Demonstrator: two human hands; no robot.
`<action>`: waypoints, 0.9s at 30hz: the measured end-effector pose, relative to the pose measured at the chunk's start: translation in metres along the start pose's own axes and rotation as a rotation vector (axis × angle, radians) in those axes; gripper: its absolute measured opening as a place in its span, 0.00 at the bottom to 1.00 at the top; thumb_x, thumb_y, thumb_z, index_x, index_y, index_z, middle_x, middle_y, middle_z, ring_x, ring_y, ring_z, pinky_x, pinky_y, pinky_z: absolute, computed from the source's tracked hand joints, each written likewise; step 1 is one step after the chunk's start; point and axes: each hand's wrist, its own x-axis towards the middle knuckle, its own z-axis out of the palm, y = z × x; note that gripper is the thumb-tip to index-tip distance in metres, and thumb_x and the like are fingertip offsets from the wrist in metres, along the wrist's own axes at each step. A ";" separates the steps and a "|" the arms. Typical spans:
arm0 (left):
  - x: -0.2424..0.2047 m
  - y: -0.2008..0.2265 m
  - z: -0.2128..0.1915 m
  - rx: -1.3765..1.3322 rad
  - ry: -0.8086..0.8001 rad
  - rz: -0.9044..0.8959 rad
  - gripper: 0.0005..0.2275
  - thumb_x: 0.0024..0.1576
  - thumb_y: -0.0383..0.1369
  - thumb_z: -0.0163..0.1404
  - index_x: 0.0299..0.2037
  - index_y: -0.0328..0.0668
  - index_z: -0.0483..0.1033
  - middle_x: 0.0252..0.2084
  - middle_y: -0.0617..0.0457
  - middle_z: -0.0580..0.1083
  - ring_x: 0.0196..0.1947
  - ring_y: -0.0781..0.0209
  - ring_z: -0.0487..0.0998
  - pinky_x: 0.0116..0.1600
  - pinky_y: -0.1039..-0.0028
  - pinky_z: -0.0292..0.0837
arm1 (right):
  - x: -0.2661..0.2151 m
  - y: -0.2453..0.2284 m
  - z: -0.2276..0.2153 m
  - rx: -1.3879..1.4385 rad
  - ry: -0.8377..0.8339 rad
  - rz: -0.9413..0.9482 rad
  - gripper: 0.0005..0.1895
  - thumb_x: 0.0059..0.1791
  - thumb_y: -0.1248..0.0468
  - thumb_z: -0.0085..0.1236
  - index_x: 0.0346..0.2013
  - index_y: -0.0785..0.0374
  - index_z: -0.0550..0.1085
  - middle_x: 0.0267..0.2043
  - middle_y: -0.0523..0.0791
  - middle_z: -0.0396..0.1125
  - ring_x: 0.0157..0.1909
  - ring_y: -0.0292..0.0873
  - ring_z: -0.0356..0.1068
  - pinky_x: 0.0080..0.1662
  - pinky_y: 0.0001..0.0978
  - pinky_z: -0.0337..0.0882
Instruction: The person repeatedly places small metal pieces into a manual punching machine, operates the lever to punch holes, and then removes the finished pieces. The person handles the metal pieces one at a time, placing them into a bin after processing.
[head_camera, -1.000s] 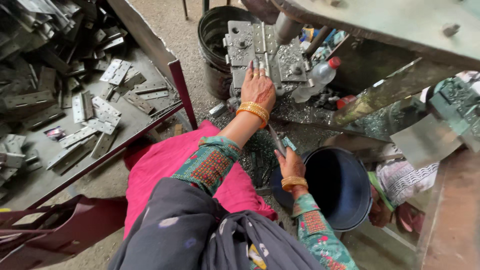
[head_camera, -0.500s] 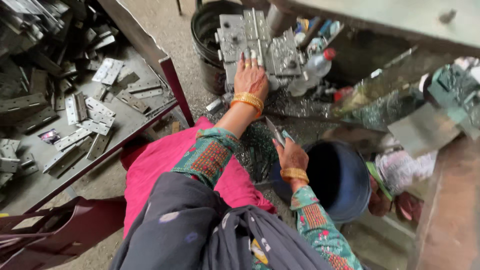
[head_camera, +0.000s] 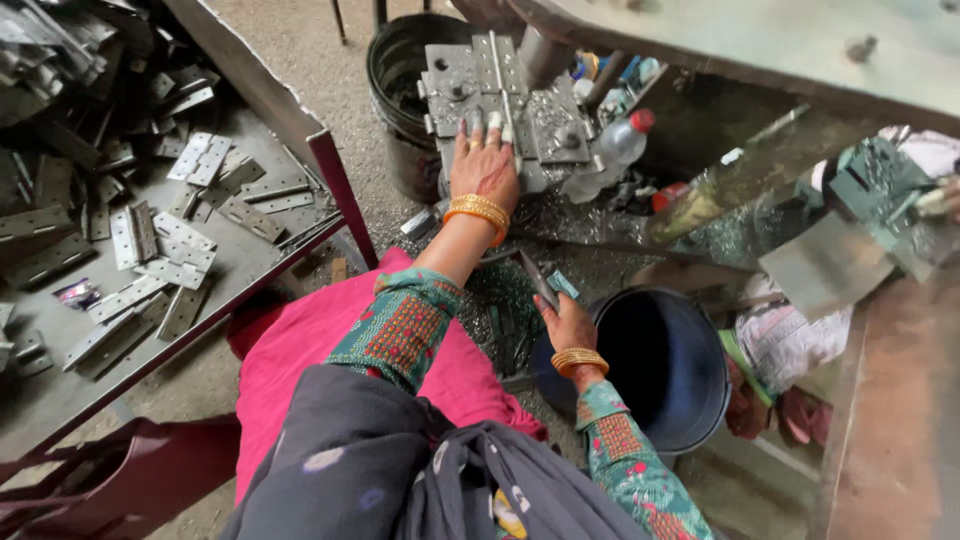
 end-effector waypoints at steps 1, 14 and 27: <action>0.001 -0.005 -0.003 0.002 -0.054 -0.013 0.17 0.63 0.34 0.36 0.55 0.43 0.77 0.71 0.46 0.65 0.73 0.47 0.59 0.74 0.51 0.41 | 0.003 0.000 0.005 -0.011 -0.018 0.009 0.32 0.53 0.36 0.48 0.41 0.63 0.76 0.39 0.57 0.74 0.46 0.65 0.73 0.43 0.55 0.69; 0.031 -0.001 -0.001 0.193 0.095 -0.007 0.19 0.63 0.32 0.36 0.58 0.36 0.76 0.69 0.40 0.66 0.71 0.46 0.62 0.76 0.53 0.36 | 0.003 -0.014 -0.021 -0.164 -0.090 0.090 0.32 0.53 0.34 0.47 0.42 0.61 0.77 0.40 0.55 0.74 0.45 0.62 0.73 0.43 0.58 0.69; 0.050 -0.007 0.004 0.215 0.009 -0.048 0.19 0.64 0.33 0.34 0.60 0.38 0.74 0.72 0.43 0.63 0.73 0.46 0.59 0.75 0.51 0.36 | 0.010 -0.023 -0.056 -0.132 -0.050 0.030 0.27 0.50 0.37 0.50 0.41 0.57 0.78 0.38 0.54 0.75 0.43 0.62 0.74 0.42 0.56 0.70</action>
